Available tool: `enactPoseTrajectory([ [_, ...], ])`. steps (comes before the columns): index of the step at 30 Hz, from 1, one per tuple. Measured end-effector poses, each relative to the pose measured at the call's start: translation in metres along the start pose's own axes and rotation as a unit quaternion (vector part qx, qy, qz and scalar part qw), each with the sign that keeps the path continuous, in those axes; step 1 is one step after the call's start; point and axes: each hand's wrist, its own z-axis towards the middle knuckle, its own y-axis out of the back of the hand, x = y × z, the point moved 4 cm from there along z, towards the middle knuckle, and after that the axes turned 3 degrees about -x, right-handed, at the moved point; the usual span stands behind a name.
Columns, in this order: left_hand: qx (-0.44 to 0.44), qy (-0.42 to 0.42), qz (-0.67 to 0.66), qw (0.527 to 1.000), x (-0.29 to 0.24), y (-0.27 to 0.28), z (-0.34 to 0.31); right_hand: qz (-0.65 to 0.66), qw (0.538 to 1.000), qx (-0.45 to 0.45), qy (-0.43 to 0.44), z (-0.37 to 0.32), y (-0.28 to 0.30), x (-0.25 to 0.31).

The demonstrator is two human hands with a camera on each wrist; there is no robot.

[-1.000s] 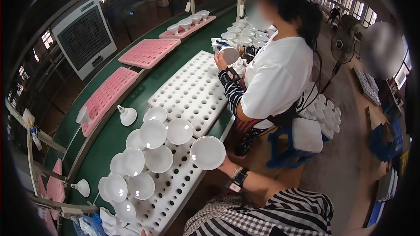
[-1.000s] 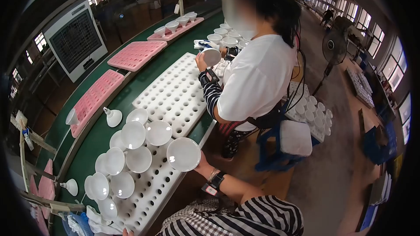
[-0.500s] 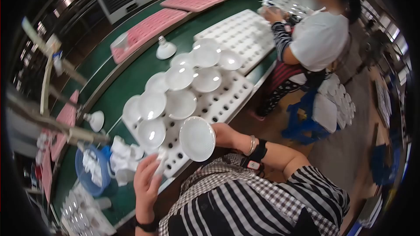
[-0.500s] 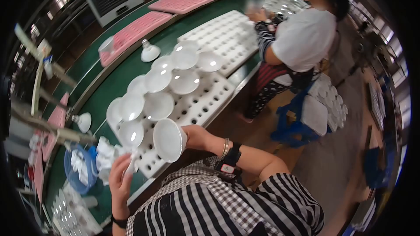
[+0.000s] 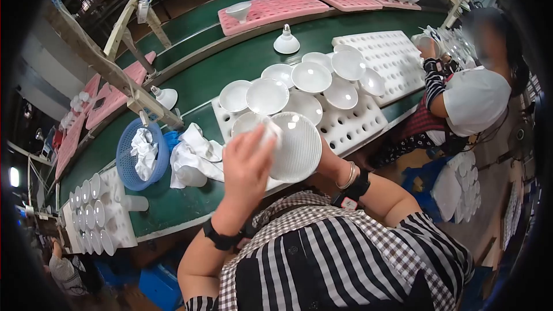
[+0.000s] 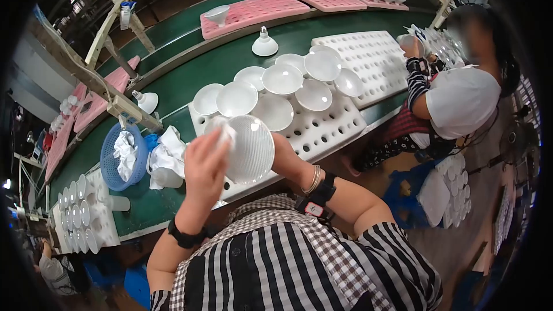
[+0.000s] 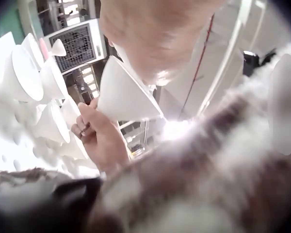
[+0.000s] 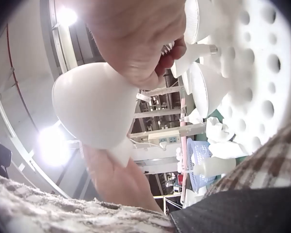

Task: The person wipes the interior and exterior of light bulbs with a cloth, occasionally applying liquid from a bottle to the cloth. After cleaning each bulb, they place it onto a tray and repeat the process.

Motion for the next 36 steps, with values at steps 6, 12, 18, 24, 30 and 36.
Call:
enactPoseTrajectory([
  [6, 0.039, -0.139, -0.009, 0.989, -0.028, -0.003, 0.023, -0.232, 0.963, 0.074, 0.117, 0.026, 0.004, 0.019],
  [12, -0.032, 0.149, -0.244, 0.958, 0.018, -0.011, 0.041, -0.325, 0.928, 0.108, 0.147, 0.051, 0.012, 0.061],
  [18, 0.032, 0.293, -0.444, 0.846, 0.03, -0.03, 0.045, 0.015, 0.8, 0.474, -0.367, 0.044, 0.023, 0.069],
  [24, -0.007, 0.297, -0.422, 0.857, 0.031, -0.028, 0.057, -0.223, 0.943, 0.197, -0.151, 0.073, 0.035, 0.066],
  [30, 0.017, 0.355, -0.467, 0.81, 0.039, -0.045, 0.057, -0.318, 0.929, 0.178, -0.067, 0.076, 0.041, 0.051],
  [36, 0.031, 0.379, -0.468, 0.798, 0.038, -0.047, 0.05, -0.341, 0.912, 0.198, -0.114, 0.072, 0.038, 0.049],
])
